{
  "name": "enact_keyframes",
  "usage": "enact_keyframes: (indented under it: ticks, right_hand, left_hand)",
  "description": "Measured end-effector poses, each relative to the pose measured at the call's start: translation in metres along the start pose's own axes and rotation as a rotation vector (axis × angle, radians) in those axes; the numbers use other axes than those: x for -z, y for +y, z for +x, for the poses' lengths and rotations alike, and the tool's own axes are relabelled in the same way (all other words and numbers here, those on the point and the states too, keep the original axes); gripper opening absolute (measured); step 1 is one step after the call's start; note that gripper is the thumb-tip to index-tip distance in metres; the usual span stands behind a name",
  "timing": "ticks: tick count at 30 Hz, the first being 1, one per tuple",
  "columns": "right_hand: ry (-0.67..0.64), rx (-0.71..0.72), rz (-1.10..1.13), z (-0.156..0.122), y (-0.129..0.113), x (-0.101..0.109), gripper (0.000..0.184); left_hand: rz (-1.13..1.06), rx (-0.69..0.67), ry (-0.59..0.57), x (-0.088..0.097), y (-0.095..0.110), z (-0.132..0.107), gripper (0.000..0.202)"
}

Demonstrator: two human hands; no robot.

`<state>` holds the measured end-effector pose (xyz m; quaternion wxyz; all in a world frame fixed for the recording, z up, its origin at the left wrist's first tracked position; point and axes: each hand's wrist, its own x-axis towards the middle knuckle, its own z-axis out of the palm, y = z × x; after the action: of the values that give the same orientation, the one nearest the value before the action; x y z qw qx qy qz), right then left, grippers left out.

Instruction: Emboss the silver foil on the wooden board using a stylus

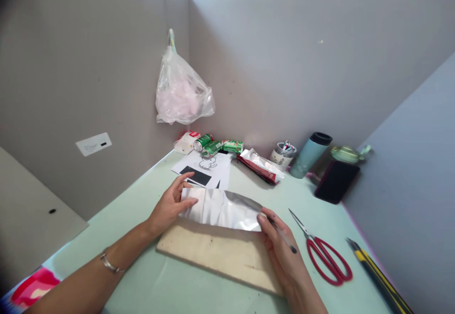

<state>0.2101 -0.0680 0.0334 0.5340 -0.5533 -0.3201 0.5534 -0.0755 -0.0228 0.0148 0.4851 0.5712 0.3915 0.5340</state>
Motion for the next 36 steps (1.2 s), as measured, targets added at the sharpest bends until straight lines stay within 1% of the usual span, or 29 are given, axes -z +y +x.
enact_keyframes:
  ticks: [3, 8, 17, 24, 30, 36]
  right_hand:
    - [-0.02, 0.001, 0.01, 0.0, 0.0, 0.0, 0.048]
    - [-0.028, 0.025, 0.02, 0.0, -0.001, -0.001, 0.039]
    - [-0.035, 0.038, 0.045, -0.004, -0.004, -0.004, 0.03]
    - [-0.042, 0.026, 0.044, 0.0, -0.001, -0.002, 0.032]
    - [-0.041, 0.044, -0.01, 0.005, 0.003, 0.003, 0.028]
    - [-0.061, 0.064, -0.056, 0.007, 0.008, 0.009, 0.028]
  left_hand:
    - [-0.017, -0.006, 0.025, 0.001, 0.001, 0.0, 0.069]
    - [-0.014, -0.003, 0.051, 0.0, 0.003, 0.001, 0.067]
    - [-0.015, -0.001, 0.045, -0.001, 0.006, 0.003, 0.067]
    - [-0.014, 0.002, 0.035, -0.001, 0.004, 0.002, 0.065]
    - [-0.036, 0.005, 0.011, -0.001, 0.003, 0.002, 0.065]
    - [-0.052, 0.01, 0.005, -0.001, 0.001, 0.003, 0.065]
